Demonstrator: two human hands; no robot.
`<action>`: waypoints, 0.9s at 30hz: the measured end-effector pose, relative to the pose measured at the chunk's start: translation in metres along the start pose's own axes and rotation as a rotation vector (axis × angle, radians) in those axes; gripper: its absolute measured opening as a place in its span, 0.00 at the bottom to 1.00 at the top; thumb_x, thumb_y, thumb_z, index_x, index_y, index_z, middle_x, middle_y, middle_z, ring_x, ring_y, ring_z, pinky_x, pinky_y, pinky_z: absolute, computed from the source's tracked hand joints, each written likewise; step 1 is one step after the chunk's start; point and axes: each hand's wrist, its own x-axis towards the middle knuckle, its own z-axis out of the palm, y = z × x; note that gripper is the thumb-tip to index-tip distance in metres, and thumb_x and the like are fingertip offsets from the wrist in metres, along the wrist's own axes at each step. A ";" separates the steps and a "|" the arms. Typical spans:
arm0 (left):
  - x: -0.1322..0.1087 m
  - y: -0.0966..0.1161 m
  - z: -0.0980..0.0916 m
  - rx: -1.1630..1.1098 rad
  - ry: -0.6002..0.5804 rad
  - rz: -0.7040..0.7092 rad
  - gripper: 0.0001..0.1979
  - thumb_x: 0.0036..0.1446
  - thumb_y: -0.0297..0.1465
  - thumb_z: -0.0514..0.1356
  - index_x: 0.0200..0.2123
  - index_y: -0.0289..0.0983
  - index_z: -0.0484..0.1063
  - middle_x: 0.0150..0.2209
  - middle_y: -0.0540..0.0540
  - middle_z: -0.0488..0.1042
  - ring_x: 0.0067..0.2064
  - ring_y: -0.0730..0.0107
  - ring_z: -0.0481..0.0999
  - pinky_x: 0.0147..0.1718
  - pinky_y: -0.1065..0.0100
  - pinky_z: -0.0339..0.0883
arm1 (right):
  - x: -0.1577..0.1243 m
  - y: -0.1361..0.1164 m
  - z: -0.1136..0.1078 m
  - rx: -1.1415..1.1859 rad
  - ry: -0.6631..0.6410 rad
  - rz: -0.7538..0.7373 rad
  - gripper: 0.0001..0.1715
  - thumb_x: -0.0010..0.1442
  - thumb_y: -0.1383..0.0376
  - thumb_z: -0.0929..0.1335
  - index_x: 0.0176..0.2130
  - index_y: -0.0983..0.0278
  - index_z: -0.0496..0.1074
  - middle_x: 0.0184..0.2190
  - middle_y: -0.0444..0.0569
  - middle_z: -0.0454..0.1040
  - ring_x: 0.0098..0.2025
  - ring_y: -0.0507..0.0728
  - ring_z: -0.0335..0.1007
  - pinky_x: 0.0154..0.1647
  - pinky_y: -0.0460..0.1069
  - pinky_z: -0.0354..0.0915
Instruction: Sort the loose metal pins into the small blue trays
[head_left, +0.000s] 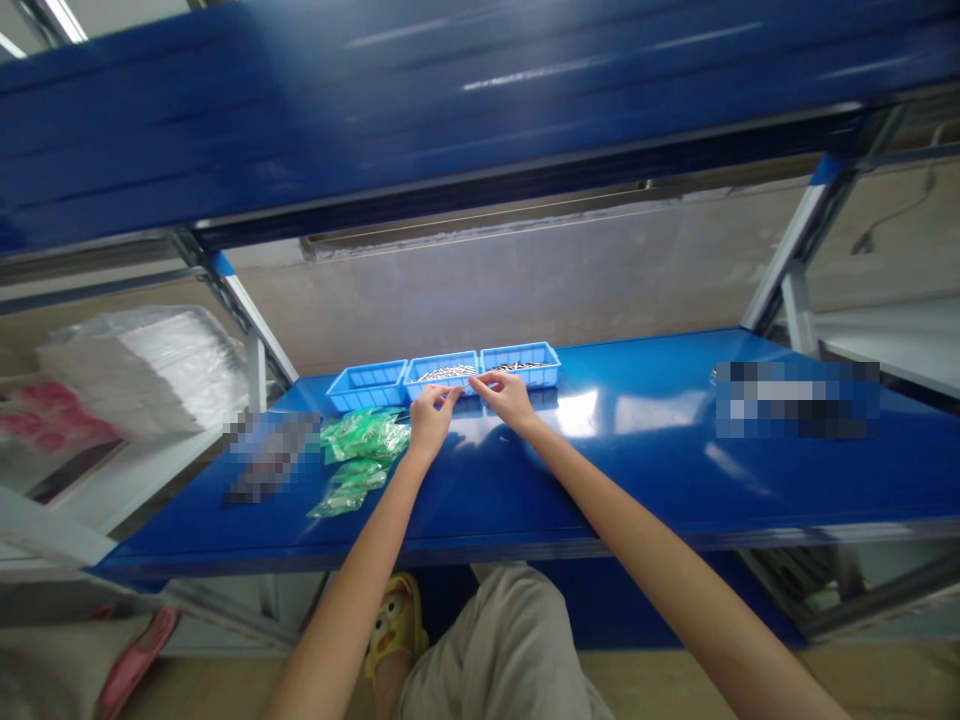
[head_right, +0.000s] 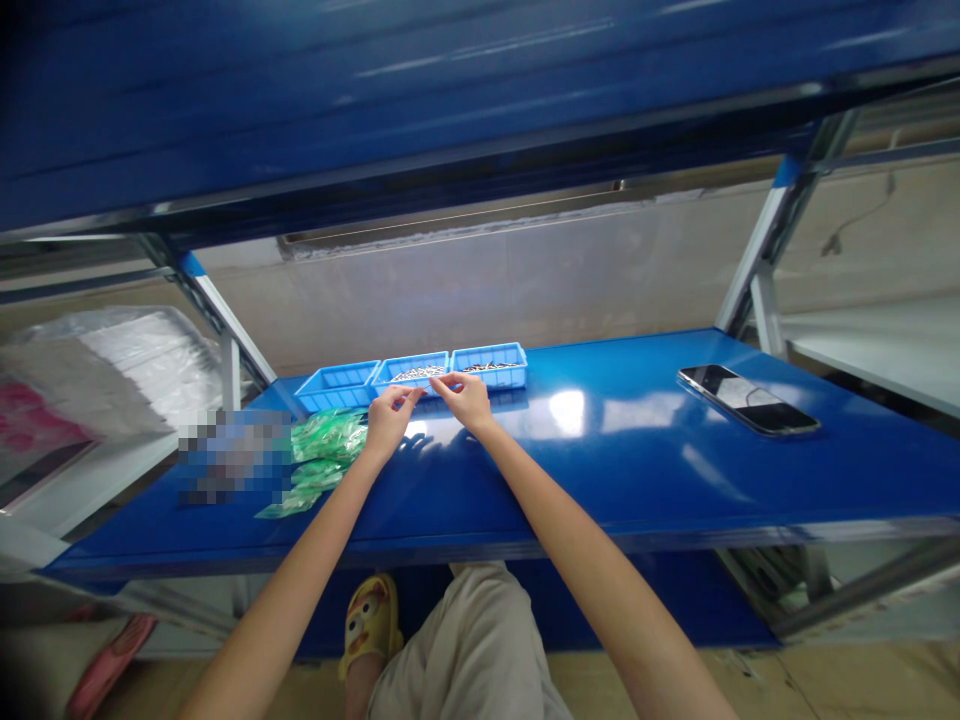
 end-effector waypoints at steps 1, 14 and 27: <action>0.001 0.000 0.000 -0.005 0.018 -0.016 0.14 0.53 0.39 0.54 0.29 0.36 0.74 0.31 0.48 0.73 0.28 0.75 0.69 0.32 0.72 0.62 | 0.000 0.002 0.000 0.003 -0.029 0.011 0.18 0.50 0.53 0.66 0.27 0.66 0.74 0.26 0.49 0.75 0.26 0.52 0.70 0.26 0.45 0.63; -0.005 -0.007 -0.008 0.630 -0.024 0.011 0.11 0.53 0.30 0.53 0.37 0.37 0.73 0.37 0.42 0.71 0.43 0.56 0.67 0.40 0.59 0.58 | 0.000 0.000 -0.004 0.091 0.029 0.095 0.16 0.49 0.55 0.67 0.29 0.66 0.74 0.27 0.49 0.75 0.21 0.51 0.69 0.19 0.44 0.62; -0.008 -0.002 -0.009 0.758 -0.039 -0.062 0.11 0.51 0.29 0.53 0.37 0.37 0.72 0.39 0.40 0.70 0.44 0.54 0.67 0.41 0.59 0.59 | 0.013 -0.013 -0.005 0.487 -0.100 0.271 0.19 0.50 0.62 0.67 0.44 0.63 0.70 0.41 0.51 0.74 0.38 0.52 0.71 0.31 0.44 0.68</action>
